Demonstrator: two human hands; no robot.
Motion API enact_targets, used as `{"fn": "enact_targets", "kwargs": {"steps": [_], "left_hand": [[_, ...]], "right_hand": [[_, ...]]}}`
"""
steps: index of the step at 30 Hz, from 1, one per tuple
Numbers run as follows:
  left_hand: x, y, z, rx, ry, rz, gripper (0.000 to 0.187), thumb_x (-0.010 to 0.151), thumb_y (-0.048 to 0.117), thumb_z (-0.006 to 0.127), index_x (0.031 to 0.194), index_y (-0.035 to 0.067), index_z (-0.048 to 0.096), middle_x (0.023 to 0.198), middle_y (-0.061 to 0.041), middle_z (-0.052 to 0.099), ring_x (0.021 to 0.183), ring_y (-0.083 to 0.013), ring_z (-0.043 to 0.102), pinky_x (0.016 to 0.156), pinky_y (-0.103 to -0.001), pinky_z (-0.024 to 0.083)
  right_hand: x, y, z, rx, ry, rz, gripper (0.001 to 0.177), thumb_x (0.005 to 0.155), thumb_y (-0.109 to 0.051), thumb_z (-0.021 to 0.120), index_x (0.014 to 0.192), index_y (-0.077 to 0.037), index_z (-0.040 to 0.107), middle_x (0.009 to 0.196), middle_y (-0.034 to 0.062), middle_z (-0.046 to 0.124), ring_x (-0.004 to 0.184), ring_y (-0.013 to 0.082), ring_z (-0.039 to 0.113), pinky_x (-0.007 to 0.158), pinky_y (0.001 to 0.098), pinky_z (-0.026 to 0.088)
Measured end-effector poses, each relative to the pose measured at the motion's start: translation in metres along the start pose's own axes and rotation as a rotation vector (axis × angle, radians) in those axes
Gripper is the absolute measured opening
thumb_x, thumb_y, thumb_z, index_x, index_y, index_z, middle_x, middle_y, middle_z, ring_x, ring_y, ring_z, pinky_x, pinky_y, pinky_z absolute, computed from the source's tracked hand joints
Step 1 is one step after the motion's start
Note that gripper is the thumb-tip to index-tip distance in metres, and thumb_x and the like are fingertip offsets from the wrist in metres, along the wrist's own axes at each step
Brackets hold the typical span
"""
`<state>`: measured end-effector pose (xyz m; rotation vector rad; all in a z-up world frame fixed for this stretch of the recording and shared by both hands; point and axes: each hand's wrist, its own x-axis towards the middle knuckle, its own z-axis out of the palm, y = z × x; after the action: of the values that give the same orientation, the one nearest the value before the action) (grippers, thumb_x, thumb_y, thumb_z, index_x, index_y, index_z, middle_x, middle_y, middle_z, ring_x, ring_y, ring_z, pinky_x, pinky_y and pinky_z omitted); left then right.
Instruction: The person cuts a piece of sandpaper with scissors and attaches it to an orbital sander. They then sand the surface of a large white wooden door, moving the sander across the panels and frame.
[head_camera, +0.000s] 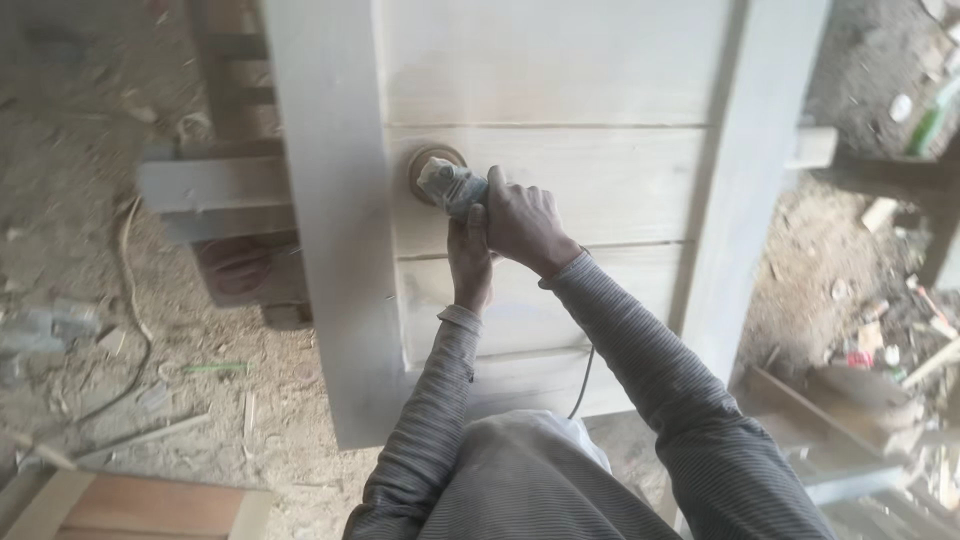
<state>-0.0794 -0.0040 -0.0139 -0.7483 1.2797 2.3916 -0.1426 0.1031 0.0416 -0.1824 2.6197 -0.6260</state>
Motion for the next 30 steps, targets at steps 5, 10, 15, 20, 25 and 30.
{"fn": "enact_targets", "kwargs": {"steps": [5,10,15,20,25,30], "left_hand": [[0.014,-0.064,0.065,0.204,-0.111,0.088,0.057,0.103,0.047,0.059,0.132,-0.001,0.049,0.119,-0.017,0.064,0.100,-0.0222,0.068,0.074,-0.032,0.061],[0.024,-0.148,0.145,0.344,-0.144,0.179,0.044,0.102,0.037,0.067,0.121,-0.003,0.063,0.117,-0.017,0.065,0.106,-0.0253,0.066,0.086,-0.036,0.057],[0.032,-0.162,0.186,0.612,-0.408,0.075,0.040,0.102,0.042,0.066,0.122,0.007,0.071,0.114,-0.018,0.073,0.104,-0.0288,0.071,0.091,-0.039,0.058],[0.037,-0.124,0.155,0.695,-0.442,0.229,0.040,0.102,0.044,0.066,0.124,0.011,0.072,0.113,-0.016,0.076,0.104,-0.0289,0.073,0.093,-0.040,0.058],[0.028,-0.066,0.027,0.449,-0.136,0.277,0.046,0.105,0.042,0.062,0.132,0.006,0.054,0.121,-0.013,0.066,0.106,-0.0227,0.071,0.086,-0.038,0.063],[-0.014,-0.024,-0.049,0.688,0.037,0.427,0.038,0.111,0.041,0.050,0.125,0.007,0.060,0.115,-0.011,0.065,0.101,-0.0220,0.063,0.082,-0.037,0.056]], "right_hand": [[-0.031,0.077,-0.032,0.011,0.077,0.146,0.027,0.095,-0.019,0.060,0.108,0.002,0.049,0.071,0.0199,0.070,0.056,0.0402,0.070,0.051,0.0533,0.054],[-0.081,0.173,-0.052,-0.016,0.214,0.239,0.041,0.098,-0.024,0.062,0.123,0.004,0.047,0.075,0.0227,0.070,0.066,0.0451,0.070,0.059,0.0579,0.055],[-0.118,0.197,-0.070,0.251,0.232,0.692,0.038,0.104,-0.032,0.058,0.130,-0.005,0.061,0.099,0.0193,0.075,0.089,0.0340,0.078,0.078,0.0479,0.064],[-0.094,0.141,-0.052,0.215,0.197,0.722,0.050,0.093,-0.035,0.073,0.123,0.000,0.052,0.096,0.0236,0.073,0.088,0.0382,0.075,0.076,0.0511,0.060],[-0.045,0.049,-0.005,0.138,0.129,0.296,0.039,0.103,-0.022,0.053,0.128,0.007,0.048,0.077,0.0276,0.069,0.066,0.0490,0.067,0.062,0.0586,0.053],[-0.032,-0.027,0.024,0.073,0.100,0.078,0.035,0.092,-0.017,0.058,0.117,0.007,0.052,0.068,0.0227,0.069,0.055,0.0435,0.067,0.052,0.0574,0.052]]}}
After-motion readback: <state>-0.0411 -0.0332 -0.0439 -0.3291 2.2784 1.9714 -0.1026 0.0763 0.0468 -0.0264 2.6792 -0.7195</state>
